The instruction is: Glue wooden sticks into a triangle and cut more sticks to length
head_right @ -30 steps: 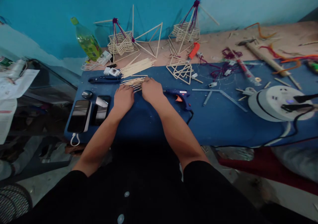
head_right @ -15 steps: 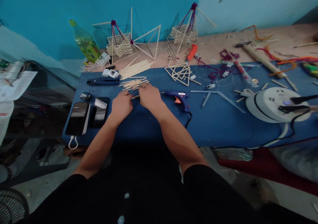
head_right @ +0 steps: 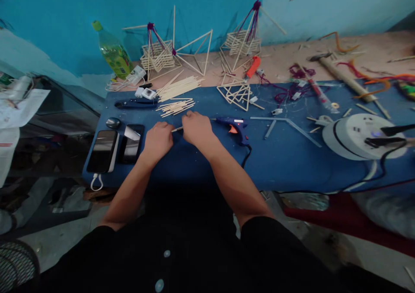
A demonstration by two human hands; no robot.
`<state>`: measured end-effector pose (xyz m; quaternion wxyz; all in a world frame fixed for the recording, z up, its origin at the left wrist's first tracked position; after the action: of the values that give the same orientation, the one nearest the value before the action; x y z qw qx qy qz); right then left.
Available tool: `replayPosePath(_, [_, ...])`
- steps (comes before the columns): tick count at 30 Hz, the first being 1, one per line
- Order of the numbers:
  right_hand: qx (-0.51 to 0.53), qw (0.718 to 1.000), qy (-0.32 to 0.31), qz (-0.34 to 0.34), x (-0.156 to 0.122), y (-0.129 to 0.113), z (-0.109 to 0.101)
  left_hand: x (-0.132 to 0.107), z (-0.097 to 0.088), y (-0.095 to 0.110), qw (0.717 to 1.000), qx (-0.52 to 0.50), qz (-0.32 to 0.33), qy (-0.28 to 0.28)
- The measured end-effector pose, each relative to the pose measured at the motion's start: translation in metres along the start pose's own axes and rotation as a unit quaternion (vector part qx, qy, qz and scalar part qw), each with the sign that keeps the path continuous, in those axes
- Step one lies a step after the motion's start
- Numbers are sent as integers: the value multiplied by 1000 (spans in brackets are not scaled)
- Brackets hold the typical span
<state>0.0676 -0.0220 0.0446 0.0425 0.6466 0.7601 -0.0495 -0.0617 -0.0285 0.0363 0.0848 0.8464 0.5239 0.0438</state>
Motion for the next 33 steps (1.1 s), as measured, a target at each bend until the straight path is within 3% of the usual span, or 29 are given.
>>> replayPosePath(3, [-11,1000,-17,10,-17,0,3,-25,5,-5,1000,-11,-26,11])
replayPosePath(7, [8,999,-29,40,-36,4,7,-44,13,-20,991,-86,-37,99])
replayPosePath(11, [74,994,-13,81,-37,10,15,-35,26,-20,980,-157,1,125])
replayPosePath(15, [172,979,57,96,-25,17,26,-26,32,-14,974,-165,22,155])
replayPosePath(19, [246,958,106,104,-19,24,37,-30,30,-21,950,-242,0,196])
replayPosePath(23, [265,950,128,106,-14,22,42,-31,29,-30,918,-347,-29,190])
replayPosePath(26, [283,944,135,101,-10,20,44,-29,29,-32,909,-370,-36,190])
replayPosePath(29, [319,928,170,90,-15,24,41,-34,20,-29,912,-332,1,240])
replayPosePath(33, [287,914,287,11,-52,31,20,-57,2,-11,906,-223,142,331])
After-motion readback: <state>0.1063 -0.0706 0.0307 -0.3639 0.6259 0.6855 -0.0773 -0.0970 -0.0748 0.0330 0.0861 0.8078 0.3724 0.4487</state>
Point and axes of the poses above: each hand's wrist, its own x-axis towards the middle knuckle, its own z-axis out of the palm, y = z × x, the point moved 6 cm from there along x, towards the middle knuckle, and after that the axes turned 5 degrees about -x, right-handed, at the moved point
